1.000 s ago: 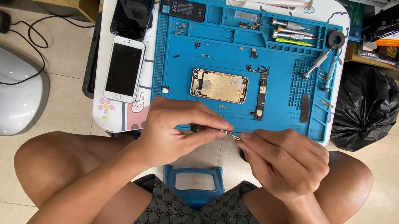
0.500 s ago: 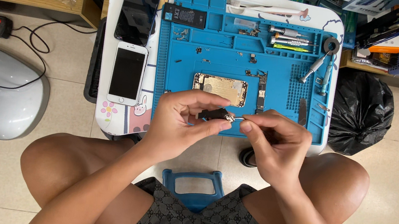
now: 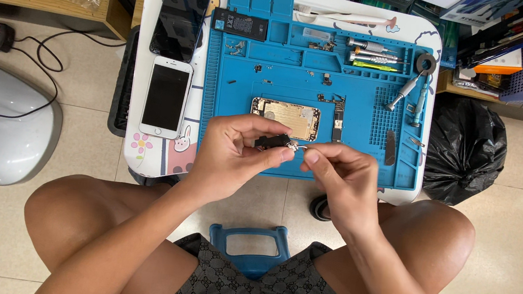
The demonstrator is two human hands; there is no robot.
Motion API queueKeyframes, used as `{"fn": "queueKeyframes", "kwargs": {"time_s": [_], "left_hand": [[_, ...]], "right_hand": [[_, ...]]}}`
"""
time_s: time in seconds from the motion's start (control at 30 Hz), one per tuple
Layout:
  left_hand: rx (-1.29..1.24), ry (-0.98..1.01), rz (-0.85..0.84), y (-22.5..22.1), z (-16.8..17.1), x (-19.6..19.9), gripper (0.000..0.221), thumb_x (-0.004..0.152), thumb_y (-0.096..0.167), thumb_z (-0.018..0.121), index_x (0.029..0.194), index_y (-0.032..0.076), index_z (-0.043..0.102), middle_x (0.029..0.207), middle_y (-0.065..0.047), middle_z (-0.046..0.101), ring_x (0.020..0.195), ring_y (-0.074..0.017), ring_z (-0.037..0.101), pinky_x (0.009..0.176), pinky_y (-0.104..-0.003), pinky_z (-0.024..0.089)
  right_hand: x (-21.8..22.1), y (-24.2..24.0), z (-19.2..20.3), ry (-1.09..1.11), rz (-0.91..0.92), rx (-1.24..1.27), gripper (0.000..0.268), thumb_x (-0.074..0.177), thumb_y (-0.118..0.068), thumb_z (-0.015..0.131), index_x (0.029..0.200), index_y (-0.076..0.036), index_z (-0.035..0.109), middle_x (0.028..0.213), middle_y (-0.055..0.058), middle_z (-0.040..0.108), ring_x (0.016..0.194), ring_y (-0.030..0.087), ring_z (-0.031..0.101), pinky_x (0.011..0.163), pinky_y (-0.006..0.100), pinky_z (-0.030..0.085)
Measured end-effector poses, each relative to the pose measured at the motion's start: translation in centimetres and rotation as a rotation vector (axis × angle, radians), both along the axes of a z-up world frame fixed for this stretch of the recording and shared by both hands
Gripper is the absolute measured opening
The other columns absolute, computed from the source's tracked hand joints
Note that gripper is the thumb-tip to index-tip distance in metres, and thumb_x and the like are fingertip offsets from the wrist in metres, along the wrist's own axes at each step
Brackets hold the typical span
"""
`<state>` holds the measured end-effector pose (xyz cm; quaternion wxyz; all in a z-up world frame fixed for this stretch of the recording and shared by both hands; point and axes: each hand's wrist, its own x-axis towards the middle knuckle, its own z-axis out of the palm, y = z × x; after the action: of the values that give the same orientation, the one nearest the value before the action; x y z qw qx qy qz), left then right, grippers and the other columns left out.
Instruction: The person disassembles a smartphone using tweezers and a screwdriver, removing the back cover and internal components. They place parts on a blue work mat and continue to manipulate small connectors and screws.
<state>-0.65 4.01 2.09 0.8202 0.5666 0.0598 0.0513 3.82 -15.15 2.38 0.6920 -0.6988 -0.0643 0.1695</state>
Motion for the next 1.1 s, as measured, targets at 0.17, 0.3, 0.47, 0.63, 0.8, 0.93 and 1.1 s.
{"fn": "queueKeyframes", "kwargs": {"time_s": [0.17,0.3,0.47,0.63,0.8,0.93,1.1], "left_hand": [[-0.010,0.000,-0.006,0.2,0.3,0.0,0.030,0.081,0.000,0.084,0.109,-0.004,0.075,0.089,-0.016,0.079,0.079,-0.0113,0.073,0.067,-0.025,0.068],[-0.014,-0.002,-0.017,0.1,-0.1,-0.1,0.029,0.080,-0.001,0.084,0.108,-0.004,0.075,0.089,-0.016,0.078,0.079,-0.0101,0.071,0.065,-0.024,0.067],[-0.049,0.002,0.023,-0.6,0.0,-0.4,0.028,0.080,-0.001,0.085,0.106,-0.006,0.074,0.086,-0.017,0.078,0.077,-0.0101,0.072,0.062,-0.022,0.066],[-0.109,-0.049,0.041,-0.7,0.6,-0.3,0.030,0.082,-0.002,0.084,0.109,-0.007,0.073,0.085,-0.018,0.076,0.076,-0.0164,0.075,0.065,-0.026,0.068],[-0.161,-0.049,0.014,-0.6,0.7,-0.2,0.033,0.081,-0.002,0.084,0.111,-0.008,0.072,0.086,-0.018,0.076,0.076,-0.0166,0.076,0.068,-0.029,0.070],[-0.227,-0.021,-0.071,-0.7,1.7,-0.5,0.033,0.081,-0.003,0.083,0.111,-0.008,0.072,0.087,-0.016,0.076,0.078,-0.0167,0.077,0.072,-0.028,0.069],[-0.369,-0.073,-0.204,-0.6,1.0,-1.0,0.040,0.086,0.002,0.079,0.122,-0.012,0.066,0.089,-0.022,0.074,0.078,-0.0253,0.078,0.072,-0.035,0.070]], "right_hand": [[-0.1,0.5,1.2,-0.446,-0.013,-0.141,0.006,0.089,0.002,0.082,0.095,0.001,0.081,0.068,0.012,0.070,0.054,0.010,0.048,0.050,0.023,0.040],[-0.1,0.4,0.9,-0.621,-0.016,-0.168,0.005,0.087,0.001,0.083,0.092,-0.001,0.082,0.070,0.010,0.074,0.053,0.015,0.056,0.051,0.024,0.046],[-0.8,0.2,-0.1,-0.219,-0.025,-0.022,0.007,0.093,-0.001,0.076,0.097,0.004,0.079,0.067,0.014,0.072,0.055,0.009,0.048,0.051,0.023,0.043],[-0.3,-0.4,-1.1,0.031,-0.061,0.115,0.012,0.095,-0.006,0.073,0.098,0.005,0.077,0.062,0.013,0.067,0.050,0.004,0.041,0.047,0.017,0.035],[0.7,-0.5,1.6,-0.585,0.005,-0.070,0.007,0.089,-0.001,0.081,0.095,0.002,0.081,0.063,0.012,0.066,0.049,0.012,0.043,0.047,0.024,0.038],[0.5,-0.7,3.3,-0.804,0.030,-0.143,0.011,0.086,-0.009,0.085,0.096,-0.004,0.082,0.077,0.010,0.077,0.052,0.014,0.056,0.048,0.025,0.046],[0.7,-1.1,3.5,-0.928,0.102,-0.083,0.006,0.085,-0.012,0.085,0.088,-0.008,0.082,0.079,0.009,0.079,0.054,0.018,0.064,0.051,0.029,0.052]]}}
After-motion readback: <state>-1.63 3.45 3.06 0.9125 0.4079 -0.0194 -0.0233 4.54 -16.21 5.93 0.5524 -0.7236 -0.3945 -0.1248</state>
